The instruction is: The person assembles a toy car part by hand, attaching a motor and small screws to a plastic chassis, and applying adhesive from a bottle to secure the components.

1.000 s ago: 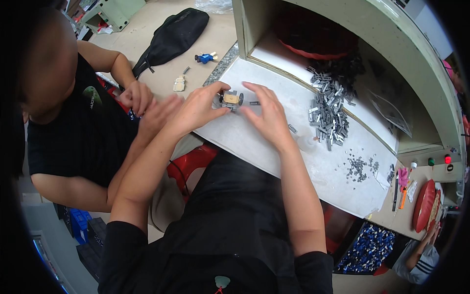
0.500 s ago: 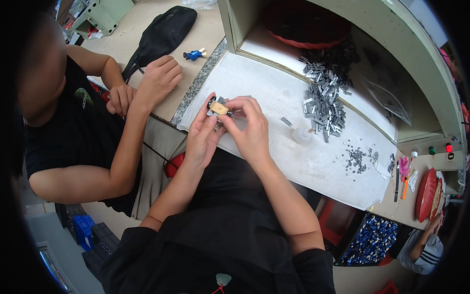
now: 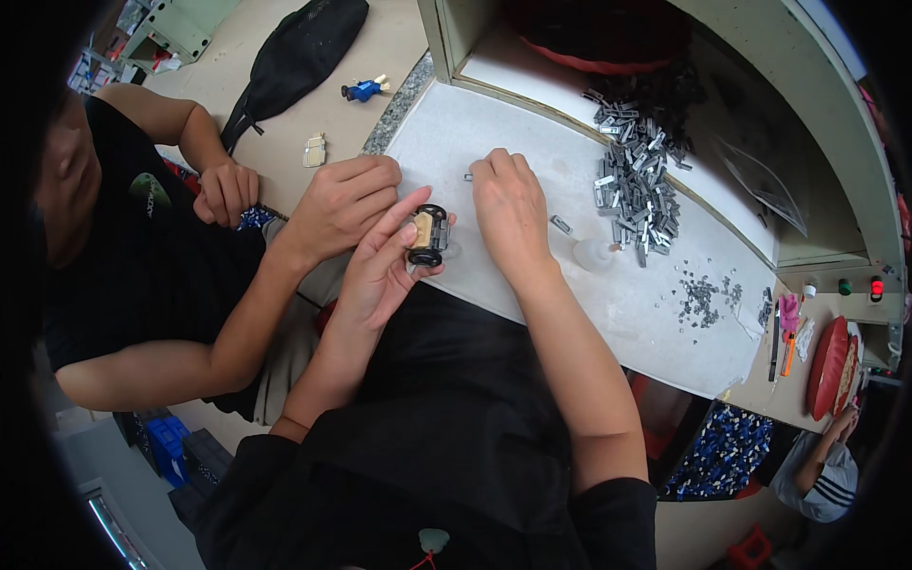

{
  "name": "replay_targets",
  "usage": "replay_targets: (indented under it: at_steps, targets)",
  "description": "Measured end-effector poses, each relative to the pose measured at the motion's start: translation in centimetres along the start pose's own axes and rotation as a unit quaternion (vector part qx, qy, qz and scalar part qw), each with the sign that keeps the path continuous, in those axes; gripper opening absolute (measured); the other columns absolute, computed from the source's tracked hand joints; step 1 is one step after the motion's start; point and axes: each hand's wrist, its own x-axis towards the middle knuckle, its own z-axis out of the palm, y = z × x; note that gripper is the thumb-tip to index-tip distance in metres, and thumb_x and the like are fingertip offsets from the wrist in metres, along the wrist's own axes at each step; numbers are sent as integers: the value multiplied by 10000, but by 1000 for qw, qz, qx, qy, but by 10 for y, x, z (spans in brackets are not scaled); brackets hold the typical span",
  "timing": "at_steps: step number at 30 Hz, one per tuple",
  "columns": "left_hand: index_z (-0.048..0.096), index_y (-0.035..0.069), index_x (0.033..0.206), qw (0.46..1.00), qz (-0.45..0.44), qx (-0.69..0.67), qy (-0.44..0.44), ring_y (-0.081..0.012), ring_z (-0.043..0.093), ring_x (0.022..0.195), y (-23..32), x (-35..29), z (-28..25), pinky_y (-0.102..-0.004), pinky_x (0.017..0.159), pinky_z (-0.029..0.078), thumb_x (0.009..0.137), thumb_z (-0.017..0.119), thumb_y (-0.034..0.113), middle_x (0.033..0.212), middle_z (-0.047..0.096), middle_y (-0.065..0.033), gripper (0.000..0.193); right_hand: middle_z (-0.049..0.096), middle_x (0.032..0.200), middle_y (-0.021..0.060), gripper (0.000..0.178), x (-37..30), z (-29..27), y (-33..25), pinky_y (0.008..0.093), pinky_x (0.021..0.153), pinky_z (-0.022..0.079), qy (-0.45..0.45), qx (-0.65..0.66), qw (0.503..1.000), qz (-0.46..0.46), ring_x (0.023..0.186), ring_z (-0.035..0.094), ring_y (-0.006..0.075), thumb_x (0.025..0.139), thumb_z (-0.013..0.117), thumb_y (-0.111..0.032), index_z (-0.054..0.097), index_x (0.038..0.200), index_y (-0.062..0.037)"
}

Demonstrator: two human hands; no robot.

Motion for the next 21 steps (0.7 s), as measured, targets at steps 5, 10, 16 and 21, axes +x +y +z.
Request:
replay_targets:
  at_steps: [5,10,16,21]
  targets:
    - [420,30,1219,1000,-15,-15,-1,-106,571,870,-3,2,0,-288,690,544,887,487,126,1016,552,-54,351,537,762,110,111,-1,-3,2,352,682,448,11,30,999,4,737,524,276,652,584,1,545,756,-4]
    - [447,31,1181,999,-37,-24,17,-108,576,856,-6,6,1,-285,691,544,885,491,132,1014,556,-57,315,611,786,93,128,-11,-8,8,301,654,476,-14,302,943,140,711,591,205,734,610,-34,553,844,-2]
    - [415,40,1233,992,-57,-105,-48,-105,572,880,-6,3,-7,-289,752,523,893,480,159,1030,557,-49,366,617,883,118,220,-17,-26,3,232,678,521,-67,709,621,328,752,611,132,818,577,-34,523,1026,14]
    - [385,37,1259,962,-129,-229,-78,-120,571,921,-7,6,-6,-305,790,515,908,452,190,1064,546,-51,389,615,886,120,312,-22,-27,1,223,698,536,-75,764,533,355,775,621,144,815,568,-19,500,1118,13]
